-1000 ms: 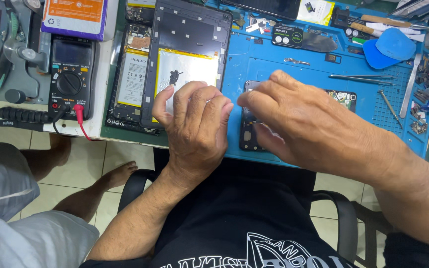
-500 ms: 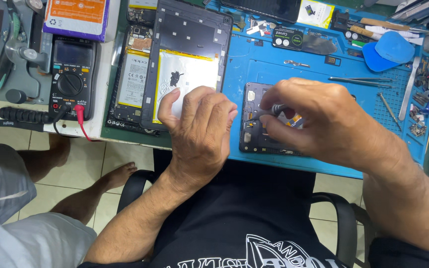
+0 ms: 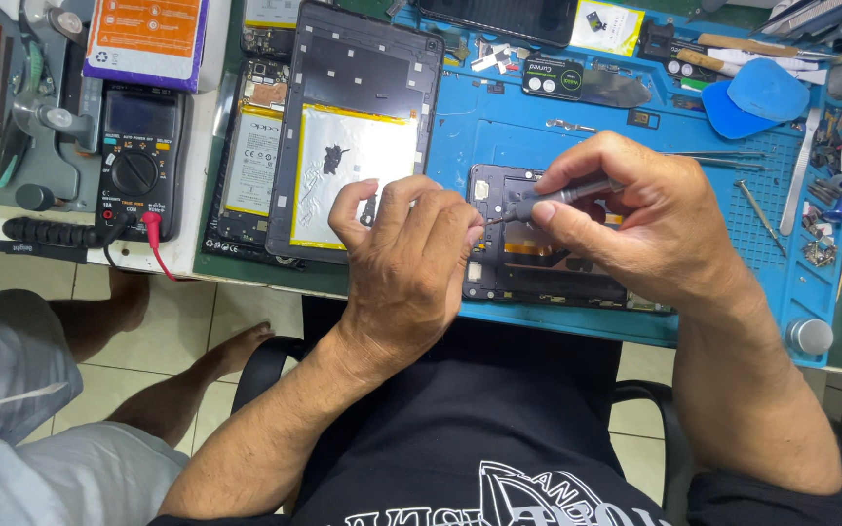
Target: The person removes a battery from a tablet using a screwdriver and tweezers. They then place a new battery into the tablet and secure it with screws.
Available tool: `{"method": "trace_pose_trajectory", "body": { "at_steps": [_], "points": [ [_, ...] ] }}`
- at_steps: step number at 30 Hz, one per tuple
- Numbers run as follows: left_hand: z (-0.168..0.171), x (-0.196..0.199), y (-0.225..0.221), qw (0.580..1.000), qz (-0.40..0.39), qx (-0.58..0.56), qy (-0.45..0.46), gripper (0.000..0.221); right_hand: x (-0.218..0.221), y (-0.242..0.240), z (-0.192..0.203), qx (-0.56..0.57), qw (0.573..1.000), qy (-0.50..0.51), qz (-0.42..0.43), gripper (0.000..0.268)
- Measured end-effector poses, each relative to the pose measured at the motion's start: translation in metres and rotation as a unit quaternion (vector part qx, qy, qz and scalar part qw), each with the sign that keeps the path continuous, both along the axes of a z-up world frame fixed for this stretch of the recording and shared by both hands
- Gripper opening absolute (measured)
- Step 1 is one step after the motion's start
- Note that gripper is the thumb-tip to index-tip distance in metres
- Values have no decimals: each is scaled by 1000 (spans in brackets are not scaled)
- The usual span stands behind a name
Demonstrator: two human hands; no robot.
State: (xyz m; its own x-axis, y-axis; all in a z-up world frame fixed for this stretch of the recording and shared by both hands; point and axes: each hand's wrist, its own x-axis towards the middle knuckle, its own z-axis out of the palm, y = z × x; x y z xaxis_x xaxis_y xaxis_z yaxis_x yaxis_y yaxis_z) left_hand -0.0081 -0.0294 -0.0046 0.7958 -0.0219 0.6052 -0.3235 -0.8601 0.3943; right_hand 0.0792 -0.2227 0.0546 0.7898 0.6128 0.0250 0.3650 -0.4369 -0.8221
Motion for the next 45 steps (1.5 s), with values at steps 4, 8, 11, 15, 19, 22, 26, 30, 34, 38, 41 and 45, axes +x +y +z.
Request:
{"method": "trace_pose_trajectory", "body": {
  "at_steps": [4,8,11,15,19,22,26,30,34,38,41,45],
  "points": [
    [3,14,5,991,12,131,-32,15,4,-11,-8,4,999,-2,-50,13],
    [-2,50,12,971,15,229,-65,22,8,-25,-12,27,994,-28,-101,16],
    [-12,82,12,952,18,297,-75,25,9,-27,-13,39,993,-59,-99,14],
    [-20,104,8,941,-15,323,-96,19,9,-32,-17,33,992,-57,-108,15],
    [-21,110,6,933,-10,346,-94,18,7,-30,-16,28,994,-50,-88,14],
    [-19,111,7,935,-6,342,-98,16,4,-27,-19,9,998,-39,-56,14],
    [-19,111,10,942,-39,319,-95,15,1,-18,-27,-6,998,-66,19,14],
    [-17,103,12,942,-36,320,-90,10,-1,-9,-26,12,993,-98,66,10],
    [-14,85,17,954,-44,286,-83,15,-1,-9,-27,8,987,-123,99,14],
    [-7,57,22,962,-77,257,-58,25,-3,-5,-26,9,983,-139,118,15],
    [0,34,24,965,-72,252,-24,13,-5,0,-25,26,982,-129,135,14],
    [2,13,28,972,-75,220,18,25,-6,1,-25,7,983,-125,131,14]
  ]
}}
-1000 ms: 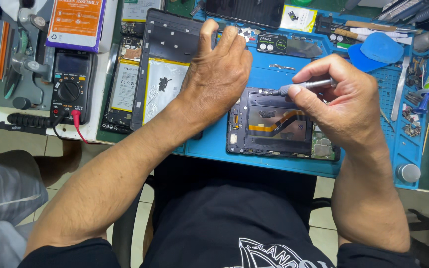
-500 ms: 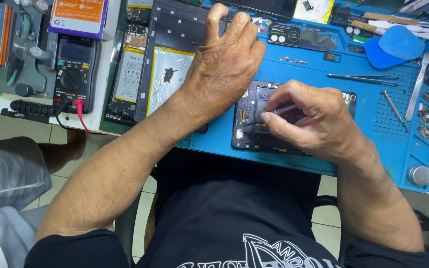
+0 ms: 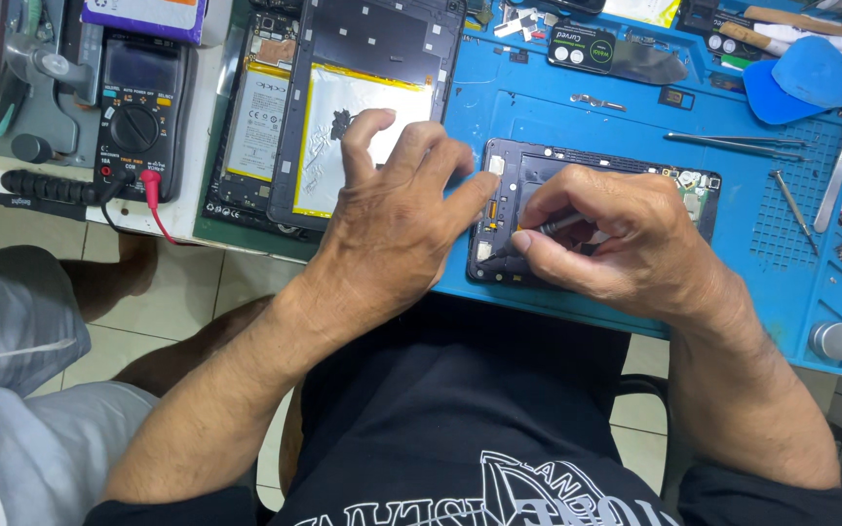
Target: The person removes a battery from a tablet using a screwdriver and tweezers. They then place a new battery into the tablet and secure it with screws.
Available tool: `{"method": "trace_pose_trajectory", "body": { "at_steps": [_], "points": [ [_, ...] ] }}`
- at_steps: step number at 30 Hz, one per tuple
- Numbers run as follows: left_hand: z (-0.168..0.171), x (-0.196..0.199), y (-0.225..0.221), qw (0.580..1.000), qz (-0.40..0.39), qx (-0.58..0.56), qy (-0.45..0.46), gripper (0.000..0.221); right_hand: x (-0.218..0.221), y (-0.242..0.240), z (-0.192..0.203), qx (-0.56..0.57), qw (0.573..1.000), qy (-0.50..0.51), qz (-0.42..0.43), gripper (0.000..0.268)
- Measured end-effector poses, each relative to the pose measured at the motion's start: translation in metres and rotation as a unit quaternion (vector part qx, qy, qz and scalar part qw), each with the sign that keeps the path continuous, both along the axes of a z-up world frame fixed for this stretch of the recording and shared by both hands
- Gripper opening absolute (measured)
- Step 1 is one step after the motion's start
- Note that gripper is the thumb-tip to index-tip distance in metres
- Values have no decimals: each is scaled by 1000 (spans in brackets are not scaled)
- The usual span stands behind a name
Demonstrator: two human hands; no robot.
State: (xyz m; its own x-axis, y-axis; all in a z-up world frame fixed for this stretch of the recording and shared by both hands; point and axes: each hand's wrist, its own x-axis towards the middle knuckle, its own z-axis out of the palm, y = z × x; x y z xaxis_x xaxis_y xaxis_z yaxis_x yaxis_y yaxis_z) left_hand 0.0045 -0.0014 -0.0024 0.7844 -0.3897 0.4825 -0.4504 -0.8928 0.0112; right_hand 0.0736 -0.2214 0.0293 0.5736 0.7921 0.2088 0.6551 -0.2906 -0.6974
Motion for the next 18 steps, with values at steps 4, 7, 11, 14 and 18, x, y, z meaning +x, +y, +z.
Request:
{"method": "trace_pose_trajectory", "body": {
  "at_steps": [4,7,11,14,18],
  "points": [
    [-1,-14,0,998,11,-55,13,26,-1,0,0,-11,1000,-12,-1,13],
    [-2,-21,-1,998,17,-59,24,25,0,-6,-2,-17,999,-25,-12,14],
    [0,-29,-1,998,27,-44,46,39,1,-15,1,-17,998,-23,-54,14],
    [2,-33,-3,997,38,-37,51,40,4,-25,-1,-6,990,7,-140,15],
    [1,-36,-3,998,36,-29,45,51,7,-25,2,6,983,13,-181,14]
  ]
}}
